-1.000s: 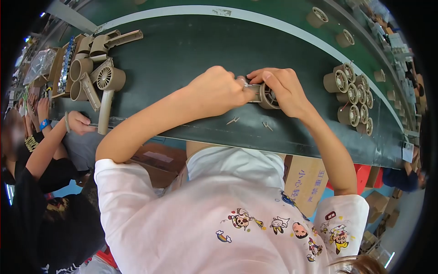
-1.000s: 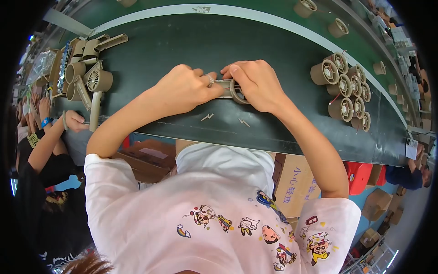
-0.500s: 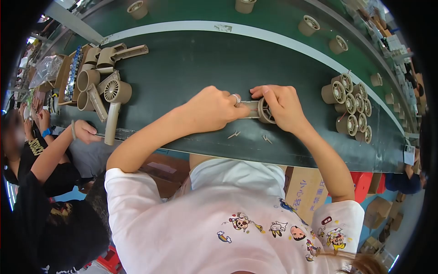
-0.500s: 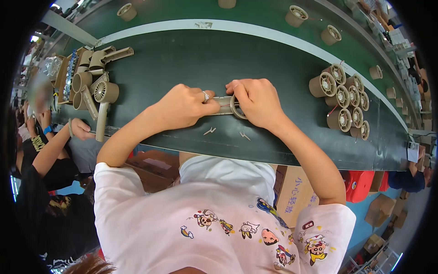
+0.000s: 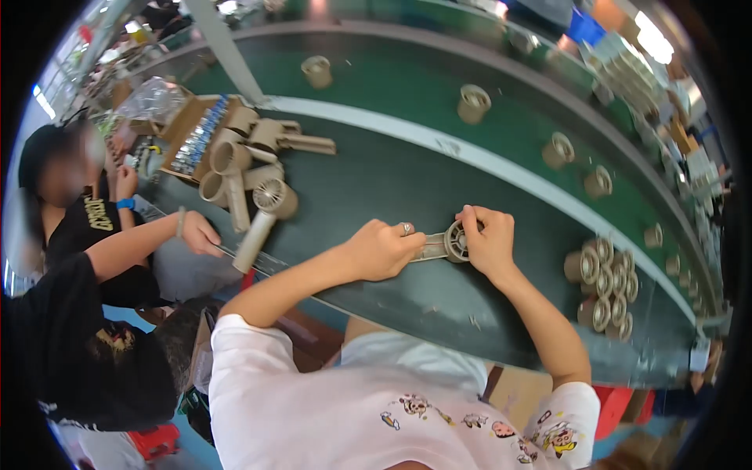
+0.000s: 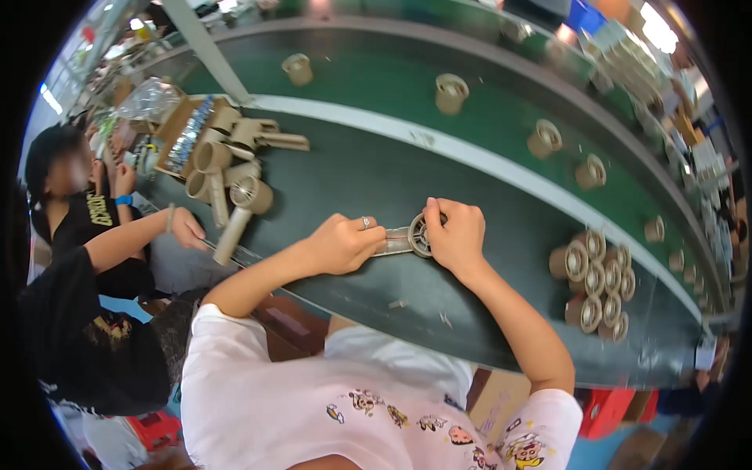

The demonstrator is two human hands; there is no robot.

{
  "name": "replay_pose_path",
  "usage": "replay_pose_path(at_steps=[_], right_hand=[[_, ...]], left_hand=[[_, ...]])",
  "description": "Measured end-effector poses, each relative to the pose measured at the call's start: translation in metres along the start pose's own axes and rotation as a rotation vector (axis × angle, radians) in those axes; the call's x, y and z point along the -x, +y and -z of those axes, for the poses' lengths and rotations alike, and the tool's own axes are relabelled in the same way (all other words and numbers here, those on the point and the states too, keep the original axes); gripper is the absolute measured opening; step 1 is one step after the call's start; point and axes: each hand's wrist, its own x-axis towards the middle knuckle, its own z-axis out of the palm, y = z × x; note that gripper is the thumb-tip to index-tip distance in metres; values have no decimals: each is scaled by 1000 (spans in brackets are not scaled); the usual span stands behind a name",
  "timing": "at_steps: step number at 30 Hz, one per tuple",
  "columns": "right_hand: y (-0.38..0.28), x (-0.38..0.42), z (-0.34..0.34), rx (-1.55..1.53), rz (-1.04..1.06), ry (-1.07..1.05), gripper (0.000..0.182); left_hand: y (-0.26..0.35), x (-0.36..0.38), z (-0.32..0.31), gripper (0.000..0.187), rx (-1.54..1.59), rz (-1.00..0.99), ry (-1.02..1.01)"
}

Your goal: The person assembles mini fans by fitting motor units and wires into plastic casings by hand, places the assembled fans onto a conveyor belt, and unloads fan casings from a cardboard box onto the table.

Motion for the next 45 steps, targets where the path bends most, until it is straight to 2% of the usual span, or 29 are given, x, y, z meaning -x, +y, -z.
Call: replay_pose_path(at_steps=[2, 3, 5, 6, 9, 11, 13, 15, 16, 18, 19, 20, 21, 23, 25, 26, 27, 28, 29, 30, 32, 33, 35, 36, 38, 40, 43, 45], right_hand=[[-1, -33, -24, -111, 65, 160, 33], [0, -49, -34, -133, 73, 171, 31], [3, -76, -60, -71, 154, 307, 29], [3, -82, -68, -82, 95, 231, 31], [-5, -83, -83, -49, 122, 234, 36], [-3, -81, -81, -63, 122, 176, 37], [6, -76, -82, -120, 219, 245, 36], [9, -70, -69, -151, 189, 166, 35], [9, -68, -64, -193, 184, 147, 34], [17, -76, -62, -183, 229, 243, 37], [16, -85, -57, -128, 284, 317, 39], [17, -96, -53, -132, 280, 312, 59], [12, -108, -46, -41, 293, 313, 69], [-1, -136, -28, 127, 322, 293, 92], [0, -168, -31, 349, 337, 299, 90], [10, -184, -39, 416, 318, 263, 80], [22, -196, -47, 389, 205, 121, 70], [33, -209, -56, 353, 98, -23, 60], [47, -218, -63, 283, 177, 14, 45], [50, -218, -62, 279, 177, 8, 45], [51, -216, -61, 398, 222, 39, 42], [45, -207, -48, 398, 187, 29, 43], [39, -179, -15, 334, 148, 167, 43], [22, -152, 9, 327, 128, 229, 42], [2, -97, 51, 383, 179, 317, 47], [-14, -39, 84, 479, 57, 262, 51], [-2, 29, 112, 527, 45, 261, 54], [5, 62, 119, 547, 5, 235, 59]], left_hand=[[-16, -2, 8, 10, 41, 172, 112], [-25, -5, 12, 11, 14, 241, 149], [-46, -20, 18, 14, -50, 393, 269], [-58, -33, 20, 14, -132, 460, 338], [-112, -87, 21, 16, -370, 676, 453], [-164, -123, 18, 18, -474, 733, 519], [-215, -144, 13, 23, -565, 786, 522], [-234, -160, 25, 33, -681, 800, 534], [-241, -164, 36, 42, -691, 783, 503], [-254, -164, 63, 43, -922, 657, 594], [-260, -160, 79, 48, -924, 707, 553], [-273, -152, 93, 57, -907, 803, 503], [-276, -146, 110, 62, -738, 961, 409], [-278, -132, 136, 70, -627, 1265, 208], [-390, -87, 146, 63, -278, 1048, -21], [-373, -97, 153, 58, -376, 1120, 49], [-347, -104, 156, 53, -467, 1198, 119], [-336, -114, 161, 47, -394, 1212, 323], [-313, -128, 166, 46, -405, 1122, 489], [-282, -144, 168, 44, -416, 1034, 650], [-215, -173, 160, 42, -407, 764, 514], [-172, -186, 149, 55, -430, 687, 236], [-80, -189, 108, 50, -342, 517, -129], [-59, -182, 72, 52, -367, 446, -210], [-18, -168, 27, 54, -209, 308, -480], [11, -161, -6, 53, -90, 256, -441], [31, -161, -41, 56, -7, 141, -289], [47, -164, -51, 68, 0, 133, -268]])
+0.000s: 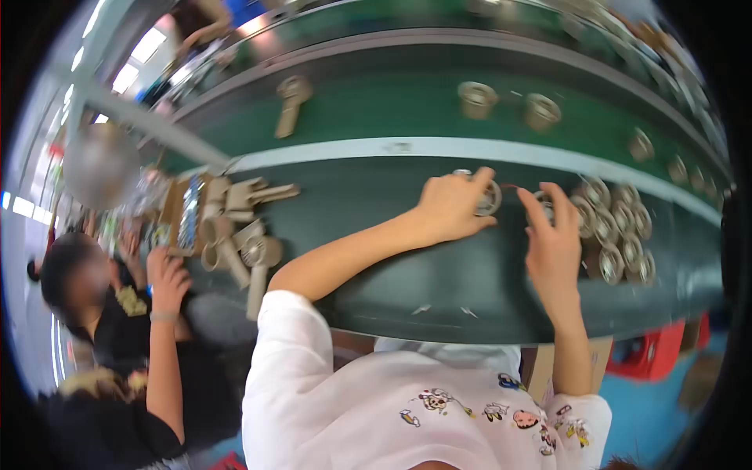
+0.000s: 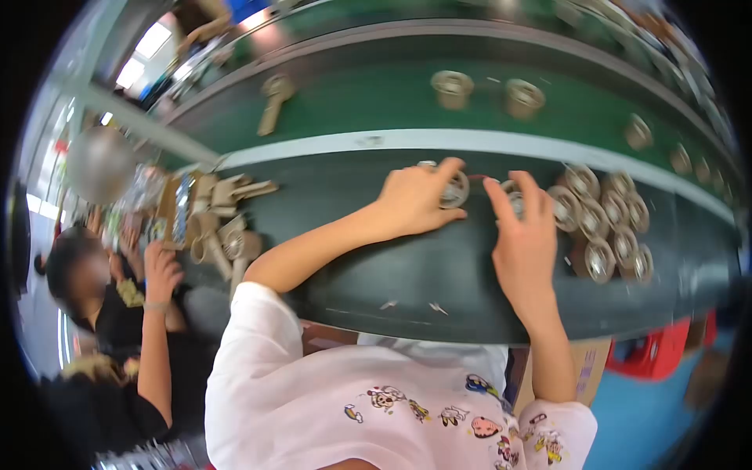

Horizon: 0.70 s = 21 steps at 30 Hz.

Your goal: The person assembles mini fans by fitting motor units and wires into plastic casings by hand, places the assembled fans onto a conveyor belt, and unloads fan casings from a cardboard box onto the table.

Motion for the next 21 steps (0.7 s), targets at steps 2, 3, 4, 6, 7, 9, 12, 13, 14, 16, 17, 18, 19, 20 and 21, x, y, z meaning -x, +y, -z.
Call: replay_pose_path(at_steps=[2, 3, 4, 6, 7, 9, 12, 13, 14, 16, 17, 18, 19, 20, 21], right_hand=[[21, 27, -1, 38, -20, 4, 62], [28, 38, -2, 1, -21, 1, 63], [32, 47, -4, -90, -55, -25, 63], [37, 62, -11, -22, -48, -10, 62], [39, 66, -12, 44, -25, 8, 61], [37, 73, -7, 72, -6, -1, 61], [39, 82, -5, 421, -71, 95, 65], [34, 82, 2, 454, -103, 52, 64], [29, 80, 6, 485, -134, 9, 62], [24, 77, 5, 483, -108, 35, 58], [18, 72, 7, 464, -93, 60, 57], [10, 64, 10, 448, -50, 57, 54], [4, 51, 13, 365, 50, 52, 53], [-1, 35, 13, 285, 142, 49, 52], [-9, 17, 8, 269, 191, 65, 48]], left_hand=[[14, -2, -18, 75, -22, 13, 8], [24, -6, -24, 80, 19, 31, -21], [31, -9, -28, 84, 55, 63, -45], [33, -14, -48, 92, 187, -5, 29], [29, -16, -57, 95, 282, -60, 72], [35, -11, -45, 97, 552, 13, -81], [22, 13, -22, 81, 603, 19, -17], [15, 25, -7, 75, 557, 26, 58], [2, 39, 9, 67, 404, 7, 206], [-15, 77, 48, 58, 53, 156, 404], [-30, 101, 65, 52, -147, 175, 484], [-40, 127, 81, 45, -234, 264, 504], [-58, 155, 92, 38, -295, 299, 577], [-59, 181, 104, 36, -300, 475, 638], [-70, 210, 110, 35, -344, 526, 723]])
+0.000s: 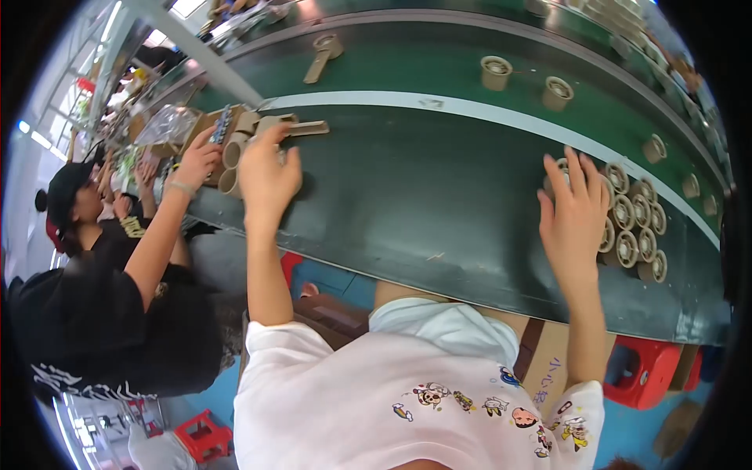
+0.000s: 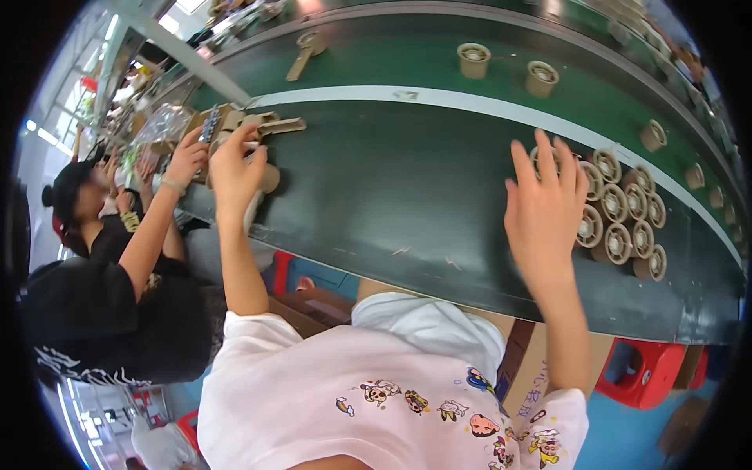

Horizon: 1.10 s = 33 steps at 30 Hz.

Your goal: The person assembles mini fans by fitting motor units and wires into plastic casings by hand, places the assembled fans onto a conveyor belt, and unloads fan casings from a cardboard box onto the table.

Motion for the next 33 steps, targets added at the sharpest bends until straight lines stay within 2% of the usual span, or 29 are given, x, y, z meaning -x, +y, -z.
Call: replay_pose_path(at_steps=[1, 4, 6, 8, 9, 10, 12, 14, 17, 19, 20, 21, 22, 23, 25, 26, 27, 29, 31, 32, 33], right_hand=[[-2, -20, -12, -13, 43, 14, 49], [2, -91, -62, -41, 86, 80, 56], [5, -139, -97, 47, 7, -37, 66], [12, -182, -127, 22, -144, -198, 75], [16, -202, -144, -88, -196, -284, 74], [28, -217, -159, -188, -260, -358, 74], [31, -227, -171, -175, -307, -402, 86], [32, -231, -188, -336, -315, -436, 69], [16, -223, -182, -424, -264, -301, 63], [13, -223, -180, -421, -231, -262, 59], [8, -220, -179, -425, -208, -223, 55], [-3, -215, -169, -462, -221, -149, 45], [-12, -204, -151, -561, -142, -179, 40], [-21, -189, -129, -659, -65, -211, 36], [-35, -148, -84, -632, 130, -399, 36], [-38, -121, -66, -609, 238, -384, 39], [-33, -99, -59, -673, 318, -432, 45], [-32, -58, -31, -476, 363, -541, 58], [-23, -29, -28, -535, 338, -597, 69], [-19, -22, -28, -613, 310, -625, 84], [-17, -14, -25, -654, 283, -578, 85]], left_hand=[[-30, 12, 12, 33, -45, 52, 40], [-47, 50, 46, 40, -173, 335, -7], [-61, 75, 42, 45, -161, 315, -74], [-61, 90, 27, 60, -244, 217, -131], [-58, 92, 22, 65, -305, 221, -199], [-62, 96, 14, 63, -320, 167, -172], [-77, 104, -6, 57, -330, 84, -132], [-82, 104, -14, 53, -328, 59, -112], [-70, 103, -12, 41, -351, 95, -141], [-73, 102, -15, 36, -178, 95, -89], [-60, 97, -14, 28, -75, 89, -18], [-49, 93, -15, 25, 84, 106, -71], [-38, 89, -17, 23, 246, 128, -119], [-23, 82, -19, 21, 483, 231, -276], [7, 65, -19, 19, 867, 441, -614], [17, 56, -21, 19, 1014, 537, -798], [19, 49, -27, 19, 1063, 537, -926], [24, 38, -43, 21, 1135, 518, -1143], [22, 34, -65, 25, 1041, 330, -1210], [21, 33, -74, 27, 904, 204, -1201], [22, 30, -78, 27, 886, 111, -1188]])
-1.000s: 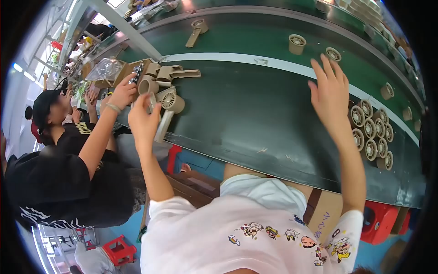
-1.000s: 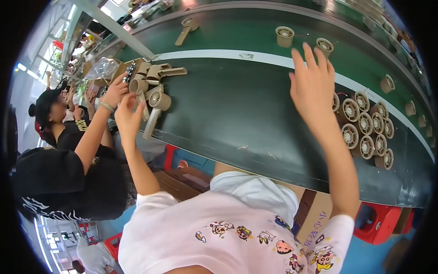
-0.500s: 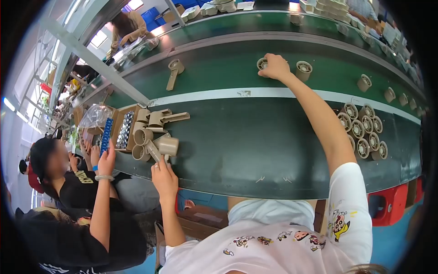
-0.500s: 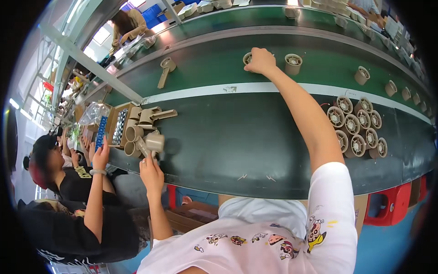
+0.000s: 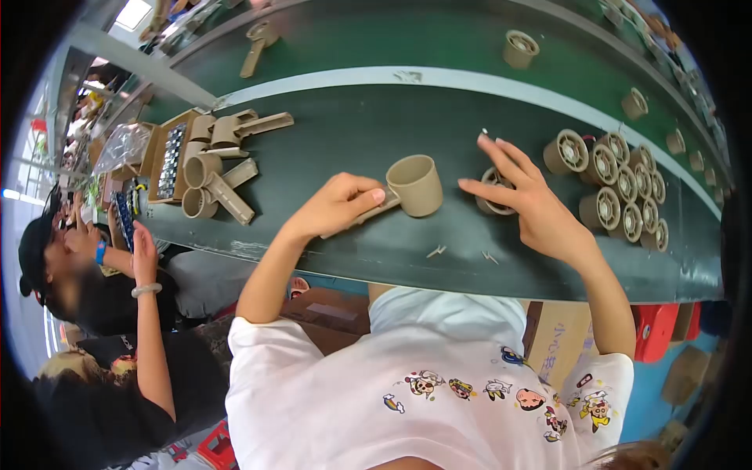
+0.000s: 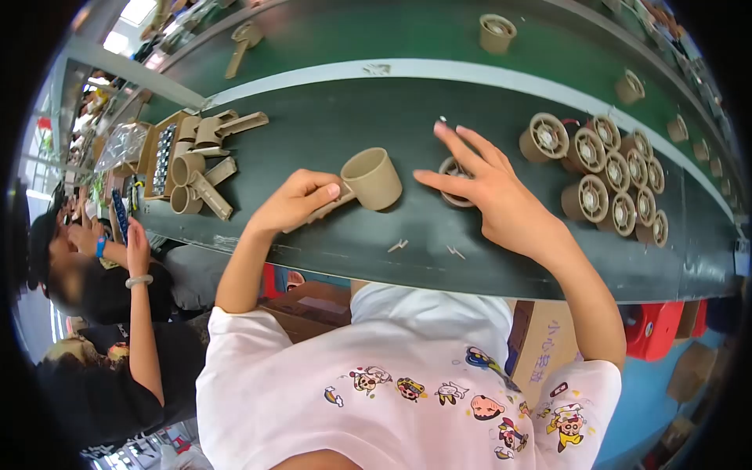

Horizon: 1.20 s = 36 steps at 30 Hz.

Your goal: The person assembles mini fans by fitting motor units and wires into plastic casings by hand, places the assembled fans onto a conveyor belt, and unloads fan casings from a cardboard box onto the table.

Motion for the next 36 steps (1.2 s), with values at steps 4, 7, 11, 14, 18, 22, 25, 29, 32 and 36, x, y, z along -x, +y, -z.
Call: replay_pose_path(at_steps=[4, 7, 11, 14, 18, 22, 25, 29, 32, 36], right_hand=[[-12, 20, -7, -46, -166, 332, 80], [-20, 18, -16, -10, -458, 317, 81], [-6, 7, -41, 194, -364, 468, 65], [3, 16, -37, 50, -291, 522, 57], [12, 31, -30, -111, -311, 516, 56], [6, 42, -21, -158, -248, 570, 58], [-18, 45, -10, -74, -204, 575, 63], [-35, 39, -12, -79, -97, 528, 65], [-39, 31, -12, -188, 35, 611, 61], [-36, 30, -25, -395, 119, 752, 52]], left_hand=[[5, -13, 3, 28, -171, -110, -54], [13, -20, -2, 23, -288, -156, -55], [16, -34, -17, 19, -459, -373, 22], [26, -36, -27, 18, -602, -383, 75], [39, -40, -38, 18, -617, -389, 103], [49, -39, -47, 29, -671, -555, 275], [74, -30, -61, 45, -672, -771, 416], [79, -31, -85, 32, -665, -820, 381], [73, -25, -84, 18, -463, -764, 304], [61, -11, -84, 11, 175, -461, 113]])
